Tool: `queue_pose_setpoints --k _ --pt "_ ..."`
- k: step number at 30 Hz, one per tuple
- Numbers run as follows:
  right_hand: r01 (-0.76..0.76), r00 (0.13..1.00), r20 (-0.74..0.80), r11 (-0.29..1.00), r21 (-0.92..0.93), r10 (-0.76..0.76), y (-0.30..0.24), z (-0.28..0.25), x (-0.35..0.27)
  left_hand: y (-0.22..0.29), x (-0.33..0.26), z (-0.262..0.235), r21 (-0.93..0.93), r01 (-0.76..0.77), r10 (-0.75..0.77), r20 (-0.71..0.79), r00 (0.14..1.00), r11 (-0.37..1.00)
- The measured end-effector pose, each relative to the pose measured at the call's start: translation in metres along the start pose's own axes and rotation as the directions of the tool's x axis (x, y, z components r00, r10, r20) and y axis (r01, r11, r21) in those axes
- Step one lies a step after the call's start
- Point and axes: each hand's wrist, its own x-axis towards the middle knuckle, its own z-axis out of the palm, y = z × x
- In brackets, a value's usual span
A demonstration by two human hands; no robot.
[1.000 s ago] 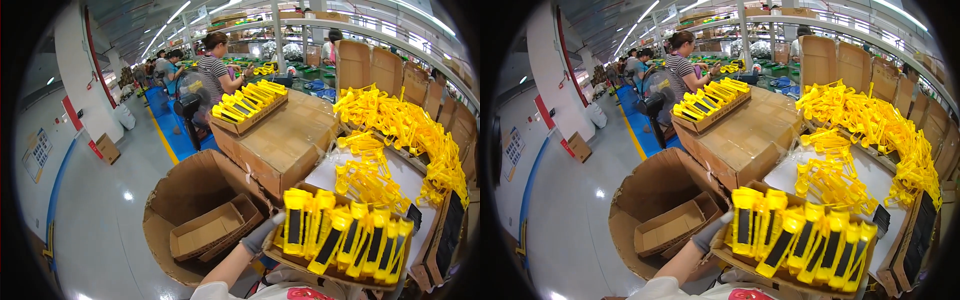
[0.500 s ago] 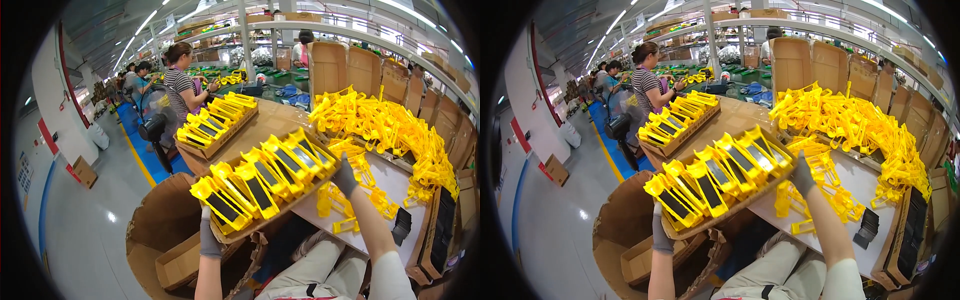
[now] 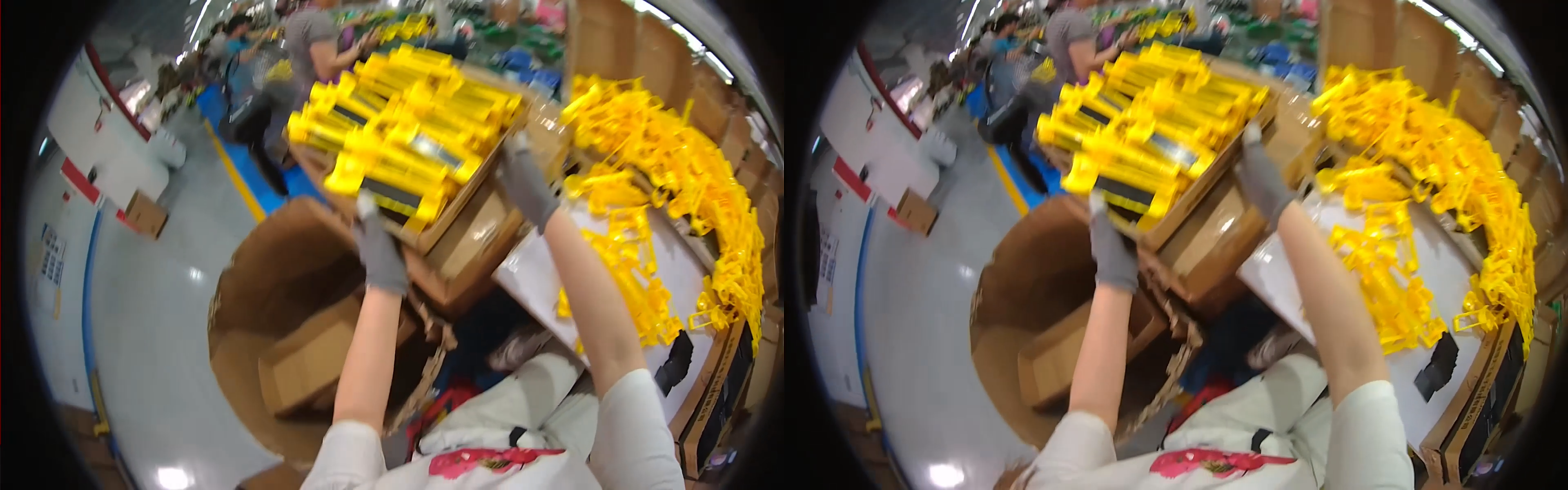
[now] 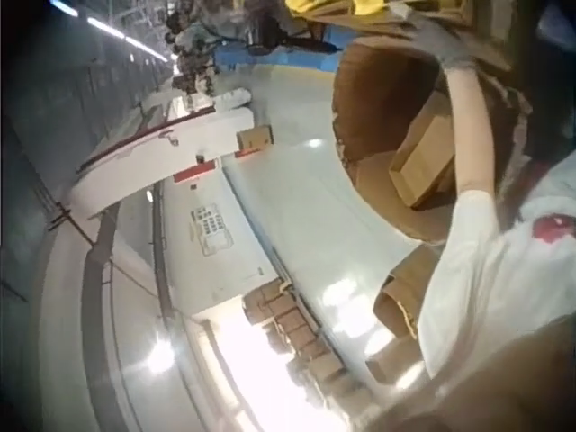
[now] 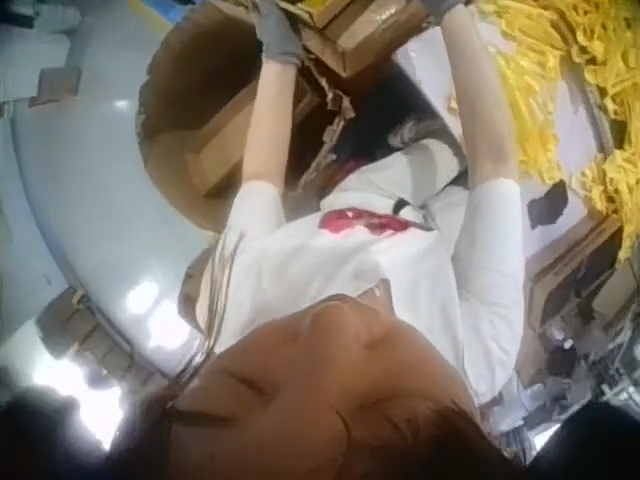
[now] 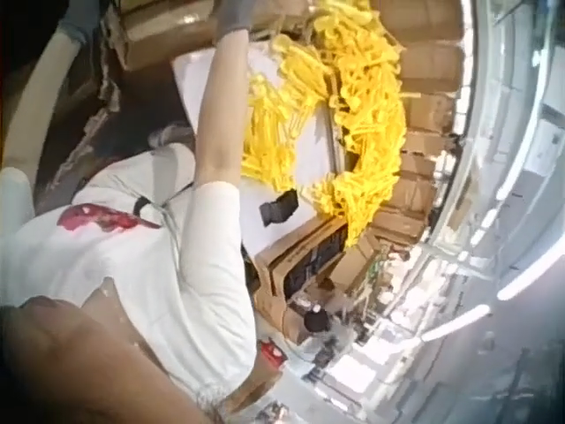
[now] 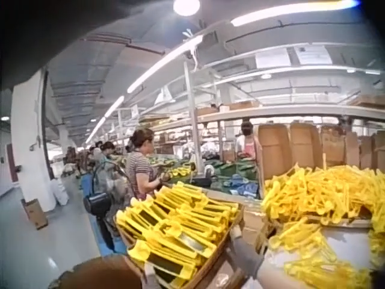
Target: Assembling solar-powered garden lights by attaching solar panels to yellow plastic housings.
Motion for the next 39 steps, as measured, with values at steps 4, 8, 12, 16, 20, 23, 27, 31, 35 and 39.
queue_pose_setpoints --k 4,8,12,16,20,23,27,31,35,39 --pt "-0.105 0.978 0.208 0.883 0.458 0.008 0.058 -0.058 -0.034 0.026 -0.007 -0.039 0.167 0.235 -0.253 0.091 0.963 0.957" --pt "-0.45 0.845 0.16 0.516 0.729 0.511 -0.042 -0.05 -0.122 0.035 -0.022 -0.211 0.957 -0.014 -0.211 0.078 0.974 0.289" --pt "-0.47 0.854 0.176 0.583 0.662 0.489 -0.065 -0.076 -0.206 0.007 -0.084 -0.316 0.964 -0.099 -0.657 -0.092 0.748 -0.247" --pt "-0.473 0.848 0.07 0.691 0.547 0.525 -0.083 -0.091 -0.262 -0.002 -0.116 -0.344 0.955 -0.148 -0.784 -0.116 0.61 -0.256" --pt "-0.475 0.829 -0.017 0.72 0.505 0.559 -0.097 -0.105 -0.291 0.028 -0.147 -0.358 0.985 -0.043 -0.678 -0.084 0.731 -0.168" --pt "-0.459 0.833 -0.005 0.698 0.549 0.553 -0.097 -0.114 -0.311 0.062 -0.164 -0.401 0.926 -0.211 -0.706 -0.078 0.704 -0.313" --pt "-0.409 0.84 -0.028 0.666 0.624 0.542 -0.102 -0.125 -0.335 0.067 -0.188 -0.422 0.763 -0.426 -0.663 -0.005 0.749 -0.486" --pt "-0.419 0.842 -0.02 0.675 0.607 0.54 -0.113 -0.126 -0.35 0.053 -0.206 -0.439 0.928 -0.217 -0.65 -0.035 0.759 -0.303" --pt "-0.418 0.807 -0.079 0.66 0.624 0.586 -0.118 -0.137 -0.378 0.077 -0.223 -0.423 0.789 -0.446 -0.649 0.08 0.756 -0.422" --pt "-0.423 0.801 -0.094 0.669 0.61 0.592 -0.121 -0.136 -0.388 0.109 -0.194 -0.419 0.761 -0.407 -0.382 0.225 0.896 -0.505"
